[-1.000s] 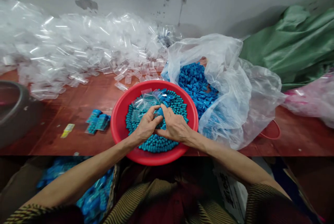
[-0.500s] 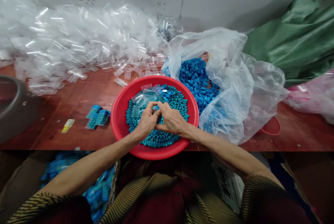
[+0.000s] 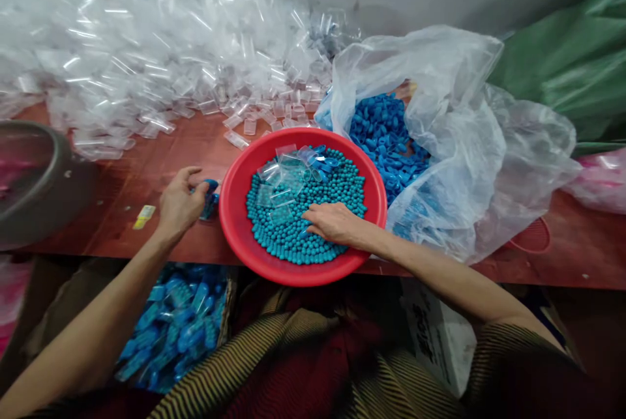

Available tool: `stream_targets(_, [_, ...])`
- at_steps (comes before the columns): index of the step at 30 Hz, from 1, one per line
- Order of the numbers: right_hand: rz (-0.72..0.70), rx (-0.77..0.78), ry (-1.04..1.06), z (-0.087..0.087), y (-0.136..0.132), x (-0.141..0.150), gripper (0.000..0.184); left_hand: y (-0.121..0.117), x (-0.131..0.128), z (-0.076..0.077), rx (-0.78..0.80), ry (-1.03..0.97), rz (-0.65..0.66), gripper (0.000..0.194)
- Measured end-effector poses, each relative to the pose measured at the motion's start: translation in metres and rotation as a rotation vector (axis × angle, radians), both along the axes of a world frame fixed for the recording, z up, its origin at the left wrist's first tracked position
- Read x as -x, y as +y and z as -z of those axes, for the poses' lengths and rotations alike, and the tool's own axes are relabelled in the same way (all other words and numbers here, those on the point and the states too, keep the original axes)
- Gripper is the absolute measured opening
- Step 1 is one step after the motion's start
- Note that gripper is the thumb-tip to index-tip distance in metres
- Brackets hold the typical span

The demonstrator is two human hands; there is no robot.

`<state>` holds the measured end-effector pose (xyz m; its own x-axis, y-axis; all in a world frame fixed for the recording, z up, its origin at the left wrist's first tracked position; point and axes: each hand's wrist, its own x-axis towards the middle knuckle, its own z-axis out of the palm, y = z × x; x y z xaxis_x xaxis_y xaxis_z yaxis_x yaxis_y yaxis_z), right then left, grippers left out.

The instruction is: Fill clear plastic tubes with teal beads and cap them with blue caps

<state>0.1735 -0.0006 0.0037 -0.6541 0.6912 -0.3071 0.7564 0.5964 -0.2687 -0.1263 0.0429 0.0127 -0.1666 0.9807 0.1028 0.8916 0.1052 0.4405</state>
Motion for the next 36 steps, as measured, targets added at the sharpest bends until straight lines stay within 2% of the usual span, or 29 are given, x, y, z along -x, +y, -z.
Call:
stream_targets(2, [-0.030, -0.023, -0.032, 0.001, -0.001, 0.006, 0.022, -0.006, -0.006, -0.001, -0.083, 0.177, -0.012, 0.037])
stream_targets(3, [-0.031, -0.034, -0.042, 0.002, 0.000, 0.008, 0.021, -0.010, -0.014, -0.003, -0.132, 0.219, 0.029, 0.036])
stream_targets(5, [-0.026, -0.060, -0.063, 0.006, 0.003, 0.008, 0.021, -0.018, -0.035, -0.006, -0.125, 0.251, 0.209, 0.034])
stream_targets(9, [-0.051, -0.098, -0.119, 0.014, 0.009, 0.000, 0.025, -0.023, -0.078, 0.001, 0.264, 0.412, 0.608, 0.031])
stream_targets(11, [-0.028, -0.121, -0.148, 0.012, 0.013, -0.007, 0.026, -0.019, -0.093, 0.010, 0.425, 0.502, 0.713, 0.031])
stream_targets(13, [0.045, -0.143, -0.166, 0.007, 0.017, -0.014, 0.027, -0.011, -0.104, 0.019, 0.515, 0.513, 0.762, 0.030])
stream_targets(16, [0.204, -0.122, -0.206, -0.003, 0.020, -0.019, 0.032, 0.001, -0.115, 0.029, 0.600, 0.427, 0.752, 0.025])
stream_targets(19, [0.310, -0.057, -0.228, -0.001, 0.017, -0.011, 0.040, 0.007, -0.126, 0.037, 0.650, 0.339, 0.747, 0.023])
stream_targets(24, [0.279, 0.093, -0.189, 0.018, 0.009, 0.019, 0.032, 0.006, -0.147, 0.046, 0.659, 0.230, 0.724, 0.016])
stream_targets(26, [0.258, 0.124, -0.176, 0.020, 0.009, 0.023, 0.030, 0.005, -0.154, 0.047, 0.664, 0.174, 0.699, 0.013])
stream_targets(30, [0.249, 0.126, -0.160, 0.013, 0.014, 0.008, 0.028, 0.005, -0.168, 0.050, 0.737, 0.038, 0.608, 0.004])
stream_targets(34, [0.325, 0.049, -0.149, 0.003, 0.023, -0.019, 0.026, 0.004, -0.192, 0.064, 0.829, -0.142, 0.485, 0.017])
stream_targets(36, [0.399, 0.006, -0.076, 0.002, 0.026, -0.030, 0.021, 0.004, -0.207, 0.072, 0.850, -0.260, 0.430, 0.023])
